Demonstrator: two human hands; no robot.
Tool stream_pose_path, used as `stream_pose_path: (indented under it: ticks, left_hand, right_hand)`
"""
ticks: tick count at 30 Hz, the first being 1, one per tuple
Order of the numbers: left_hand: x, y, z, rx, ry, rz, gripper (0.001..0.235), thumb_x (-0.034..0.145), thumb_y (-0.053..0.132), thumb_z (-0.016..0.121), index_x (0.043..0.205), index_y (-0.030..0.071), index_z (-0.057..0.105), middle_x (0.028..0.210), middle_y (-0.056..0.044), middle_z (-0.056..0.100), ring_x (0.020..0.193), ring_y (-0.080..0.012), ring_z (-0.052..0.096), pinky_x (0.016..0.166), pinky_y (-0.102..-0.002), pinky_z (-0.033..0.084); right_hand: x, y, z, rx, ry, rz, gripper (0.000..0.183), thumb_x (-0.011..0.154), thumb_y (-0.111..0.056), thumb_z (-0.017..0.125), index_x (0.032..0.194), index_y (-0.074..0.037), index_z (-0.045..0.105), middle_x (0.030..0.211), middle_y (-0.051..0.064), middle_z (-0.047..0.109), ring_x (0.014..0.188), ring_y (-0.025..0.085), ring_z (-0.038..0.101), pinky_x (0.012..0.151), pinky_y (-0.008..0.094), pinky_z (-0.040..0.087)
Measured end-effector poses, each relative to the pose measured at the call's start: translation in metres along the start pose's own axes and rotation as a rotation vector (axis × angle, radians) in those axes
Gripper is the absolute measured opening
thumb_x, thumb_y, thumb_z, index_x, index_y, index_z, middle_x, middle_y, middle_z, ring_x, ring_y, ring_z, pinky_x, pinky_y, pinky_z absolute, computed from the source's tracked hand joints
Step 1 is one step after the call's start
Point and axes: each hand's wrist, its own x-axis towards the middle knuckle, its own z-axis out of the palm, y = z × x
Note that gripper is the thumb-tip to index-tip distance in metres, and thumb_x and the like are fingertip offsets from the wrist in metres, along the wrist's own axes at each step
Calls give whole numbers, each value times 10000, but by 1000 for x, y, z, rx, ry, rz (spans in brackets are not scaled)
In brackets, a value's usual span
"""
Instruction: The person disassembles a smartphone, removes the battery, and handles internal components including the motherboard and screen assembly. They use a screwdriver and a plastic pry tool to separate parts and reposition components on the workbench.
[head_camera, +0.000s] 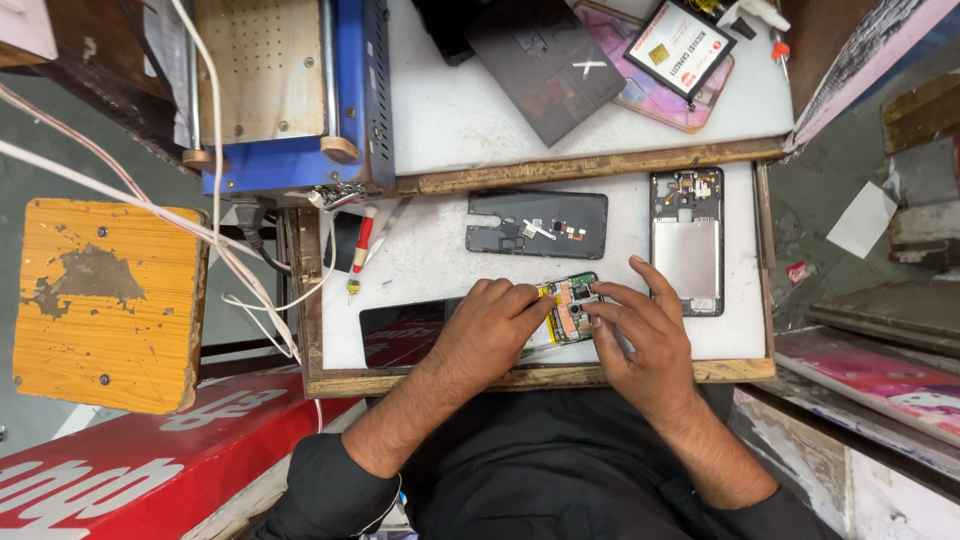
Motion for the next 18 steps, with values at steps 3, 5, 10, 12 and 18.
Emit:
stream_pose_path:
  ticks: [3,5,10,12,18]
  left_hand:
    - [1,-1,0,13,-27,-3,388,877,40,669,1263,34,699,1102,-60,642,965,-217,608,867,-382,494]
    - [2,-1,-1,19,-46,-9,383,877,42,670,1259,38,704,1086,-59,634,959,-217,607,863,-385,491]
    - [6,2,-5,31,-61,-3,329,883,52,668,1209,41,711,1056,-61,619,963,-223,612,866,-389,496]
    - [8,2,-8,38,-78,-8,322,874,52,667,1192,43,715,1045,-62,615,957,-226,613,860,-390,498]
    - [14,8,-12,106,-144,9,272,886,86,671,1149,26,709,1025,-76,604,933,-237,605,822,-396,494]
  right_hand:
    - [-1,3,2,-2,-4,6,173,885,-23,735,1030,-116,754,1222,48,719,1440,362,486,1149,438,477]
    - [-2,3,2,-4,-3,4,170,887,-26,737,1030,-116,754,1225,46,716,1440,361,487,1151,437,476]
    - [-2,3,1,-13,-14,1,166,888,-31,734,1030,-114,754,1222,44,716,1439,362,484,1154,446,469]
    - [-1,2,1,-10,-10,0,163,889,-32,734,1027,-116,753,1222,42,718,1439,363,485,1155,447,468]
    - [0,2,0,-4,-8,-2,206,862,-12,734,1043,-107,753,1219,54,720,1431,379,488,1148,458,465]
